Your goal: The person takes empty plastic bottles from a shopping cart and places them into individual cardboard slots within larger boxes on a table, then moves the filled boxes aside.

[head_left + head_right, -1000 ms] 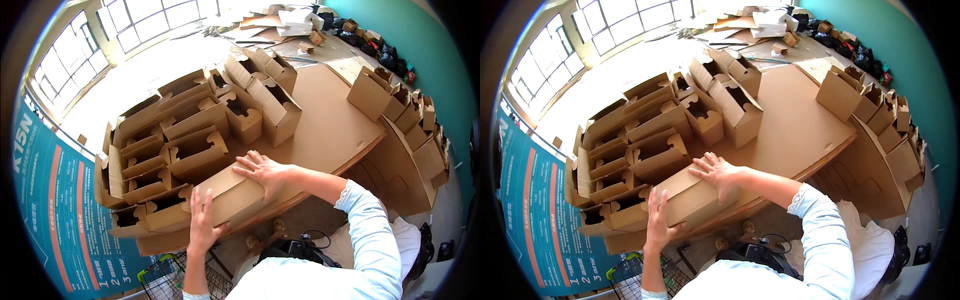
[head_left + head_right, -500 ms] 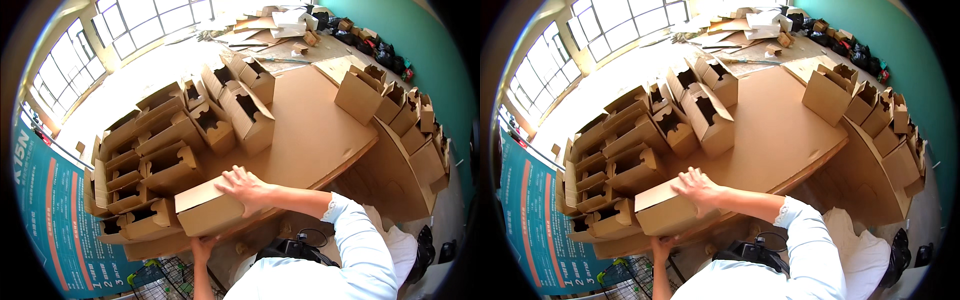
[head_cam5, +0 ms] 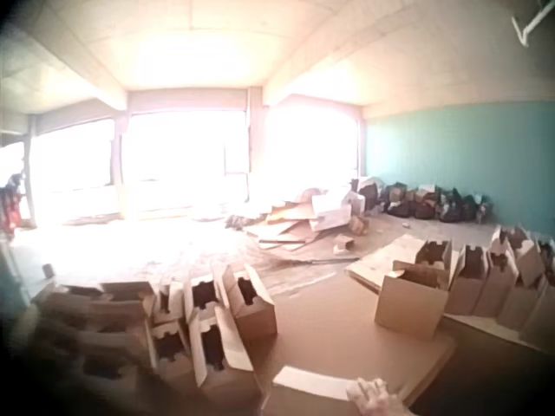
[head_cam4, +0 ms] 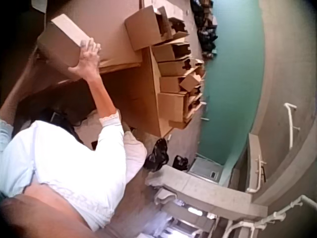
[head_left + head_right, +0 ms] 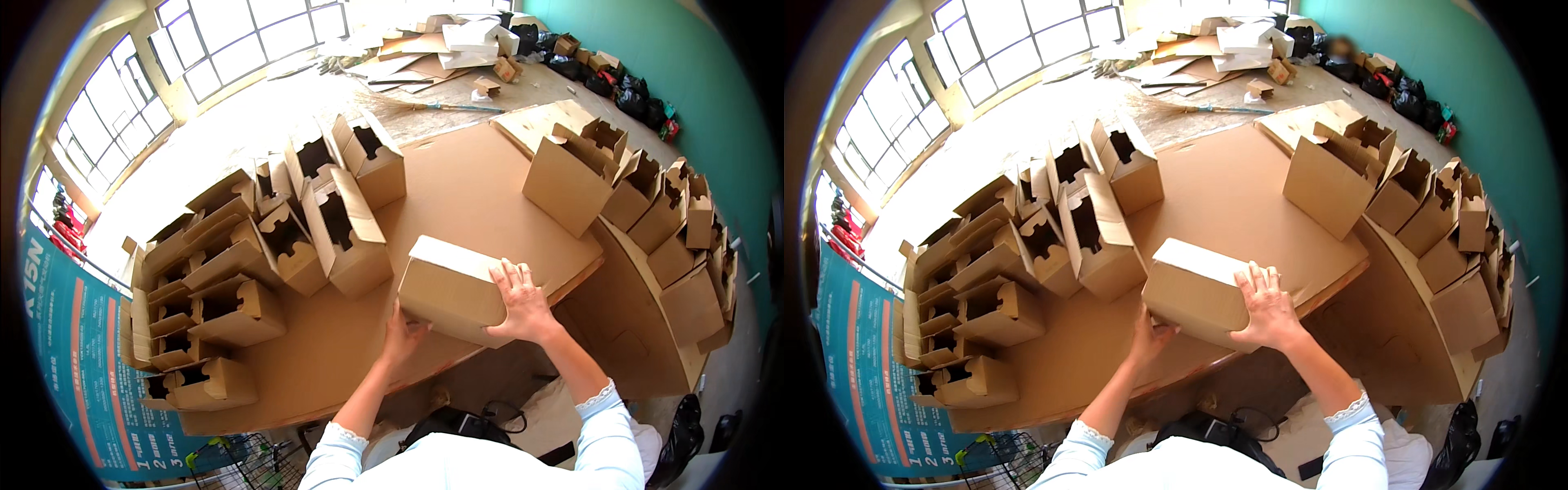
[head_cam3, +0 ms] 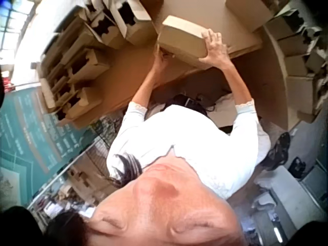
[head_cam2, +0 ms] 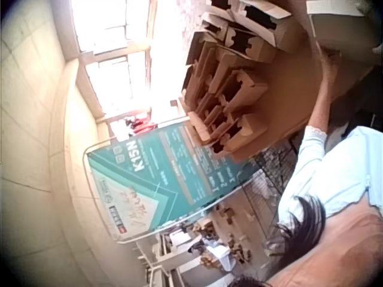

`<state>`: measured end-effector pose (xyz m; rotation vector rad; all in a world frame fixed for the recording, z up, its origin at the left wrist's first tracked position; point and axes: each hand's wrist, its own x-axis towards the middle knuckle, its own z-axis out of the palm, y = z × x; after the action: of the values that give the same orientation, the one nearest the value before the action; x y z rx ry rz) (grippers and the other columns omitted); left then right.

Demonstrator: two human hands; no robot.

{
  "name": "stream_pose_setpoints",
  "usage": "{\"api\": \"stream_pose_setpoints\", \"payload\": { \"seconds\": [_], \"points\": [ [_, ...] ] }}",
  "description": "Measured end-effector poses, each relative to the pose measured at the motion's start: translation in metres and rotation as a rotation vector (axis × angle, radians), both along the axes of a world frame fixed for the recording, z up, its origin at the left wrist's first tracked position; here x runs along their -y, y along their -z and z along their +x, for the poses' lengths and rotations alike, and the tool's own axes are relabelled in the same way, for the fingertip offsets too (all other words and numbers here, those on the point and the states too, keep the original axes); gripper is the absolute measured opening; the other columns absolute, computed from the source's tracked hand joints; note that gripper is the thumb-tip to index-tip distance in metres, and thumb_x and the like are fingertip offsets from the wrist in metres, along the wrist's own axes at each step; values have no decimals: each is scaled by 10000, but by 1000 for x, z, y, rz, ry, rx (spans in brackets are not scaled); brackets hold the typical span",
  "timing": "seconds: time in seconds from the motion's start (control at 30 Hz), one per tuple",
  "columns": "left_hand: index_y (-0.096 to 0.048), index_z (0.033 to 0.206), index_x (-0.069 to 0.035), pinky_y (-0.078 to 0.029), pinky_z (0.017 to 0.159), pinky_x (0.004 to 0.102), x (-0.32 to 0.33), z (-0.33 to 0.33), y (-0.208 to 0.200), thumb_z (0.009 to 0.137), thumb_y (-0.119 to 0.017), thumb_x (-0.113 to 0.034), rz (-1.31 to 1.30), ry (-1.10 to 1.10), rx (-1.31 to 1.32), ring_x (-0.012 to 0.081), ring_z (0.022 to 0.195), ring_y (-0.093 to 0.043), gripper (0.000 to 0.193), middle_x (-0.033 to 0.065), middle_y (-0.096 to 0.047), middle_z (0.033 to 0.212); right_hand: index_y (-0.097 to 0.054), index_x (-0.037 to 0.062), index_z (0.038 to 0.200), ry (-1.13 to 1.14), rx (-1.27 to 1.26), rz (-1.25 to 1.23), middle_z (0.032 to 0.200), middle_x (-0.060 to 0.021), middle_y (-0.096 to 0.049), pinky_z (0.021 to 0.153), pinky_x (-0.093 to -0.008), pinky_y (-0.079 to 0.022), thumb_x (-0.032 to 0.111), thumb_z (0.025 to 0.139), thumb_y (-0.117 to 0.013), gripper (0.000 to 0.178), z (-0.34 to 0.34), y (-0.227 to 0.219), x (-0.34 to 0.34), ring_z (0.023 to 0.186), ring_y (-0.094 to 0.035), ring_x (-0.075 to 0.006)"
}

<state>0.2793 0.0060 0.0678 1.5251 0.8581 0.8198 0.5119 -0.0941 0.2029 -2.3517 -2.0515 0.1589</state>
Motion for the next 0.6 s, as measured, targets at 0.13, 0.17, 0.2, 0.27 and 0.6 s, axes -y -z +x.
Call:
{"api": "stream_pose_setpoints", "payload": {
  "seconds": [0.13, 0.17, 0.2, 0.27, 0.6],
  "points": [
    [-122, 1522, -25, -523, 928, 368, -41, 52, 17, 813, -634, 72, 141, -118, -29, 329, 1272, -486, 880, 227, -443, 1390, -335, 73, 1459, 134, 54, 177, 1492, -206, -339, 1056, -518, -424, 541, 577, -811, 1107, 5, 30, -25, 1380, -290, -471],
    [-110, 1526, -17, -503, 960, 381, -50, 60, 26, 814, -615, 80, 193, -172, -48, 343, 1309, -445, 878, 239, -409, 1421, -332, 73, 1470, 167, 48, 189, 1496, -203, -341, 1100, -522, -372, 560, 601, -805, 1103, 0, 31, -34, 1384, -283, -473],
    [-97, 1529, -10, -483, 992, 394, -58, 69, 37, 814, -595, 88, 243, -223, -64, 357, 1347, -404, 877, 251, -374, 1451, -333, 71, 1471, 225, 22, 169, 1496, -202, -341, 1109, -526, -358, 562, 607, -803, 1099, -8, 30, -44, 1383, -282, -478],
    [-103, 1524, 13, -402, 1067, 410, -80, 76, 61, 828, -561, 82, 379, -281, -69, 376, 1379, -346, 836, 261, -325, 1487, -334, 68, 1472, 330, -35, 135, 1498, -202, -340, 1127, -533, -329, 567, 619, -798, 1092, -24, 27, -67, 1380, -278, -488],
    [-338, 1471, -5, -306, 1136, 418, -49, 44, 35, 934, -517, -28, 223, -103, -101, 381, 1418, -305, 567, 252, -315, 1516, -337, 36, 1479, 464, -31, 171, 1497, -251, -334, 1090, -503, -404, 605, 631, -803, 1122, -73, 31, -178, 1354, -278, -554]
  ]
}}
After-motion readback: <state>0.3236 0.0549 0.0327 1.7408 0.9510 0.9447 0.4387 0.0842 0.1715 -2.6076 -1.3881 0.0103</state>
